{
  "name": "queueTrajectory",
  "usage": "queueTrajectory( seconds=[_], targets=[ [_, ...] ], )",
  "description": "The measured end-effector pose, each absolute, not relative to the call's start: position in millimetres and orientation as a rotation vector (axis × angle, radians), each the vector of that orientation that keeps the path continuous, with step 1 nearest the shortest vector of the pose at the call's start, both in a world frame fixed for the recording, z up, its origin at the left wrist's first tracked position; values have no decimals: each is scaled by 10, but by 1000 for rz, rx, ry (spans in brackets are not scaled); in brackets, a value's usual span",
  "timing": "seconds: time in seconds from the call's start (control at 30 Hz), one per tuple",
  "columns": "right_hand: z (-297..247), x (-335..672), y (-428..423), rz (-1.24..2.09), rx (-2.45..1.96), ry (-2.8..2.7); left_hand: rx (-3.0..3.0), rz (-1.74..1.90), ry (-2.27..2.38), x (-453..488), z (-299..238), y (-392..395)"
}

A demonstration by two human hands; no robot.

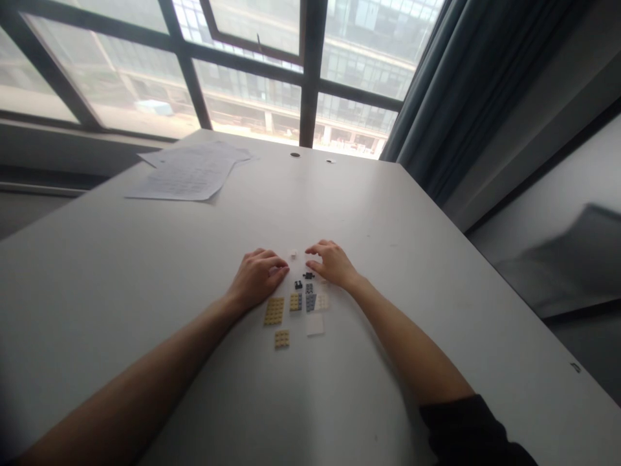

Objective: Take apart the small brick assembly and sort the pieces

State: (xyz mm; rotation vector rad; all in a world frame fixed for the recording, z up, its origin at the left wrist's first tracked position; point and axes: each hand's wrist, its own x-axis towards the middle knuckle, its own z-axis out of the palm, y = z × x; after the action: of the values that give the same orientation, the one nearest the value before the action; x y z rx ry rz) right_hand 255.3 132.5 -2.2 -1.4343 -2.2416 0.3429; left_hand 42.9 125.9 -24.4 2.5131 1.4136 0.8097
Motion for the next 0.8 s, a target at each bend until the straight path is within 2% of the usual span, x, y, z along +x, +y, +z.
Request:
queueTrajectory(
  seconds=[0.33,0.8],
  targets=[
    [-149,2199,1640,308,-1381,-2306,2512,798,1418,431,-227,1242],
    [-70,2909,1129,482,-1387,-1928,2501,803,1389,436,-223,1249]
  ],
)
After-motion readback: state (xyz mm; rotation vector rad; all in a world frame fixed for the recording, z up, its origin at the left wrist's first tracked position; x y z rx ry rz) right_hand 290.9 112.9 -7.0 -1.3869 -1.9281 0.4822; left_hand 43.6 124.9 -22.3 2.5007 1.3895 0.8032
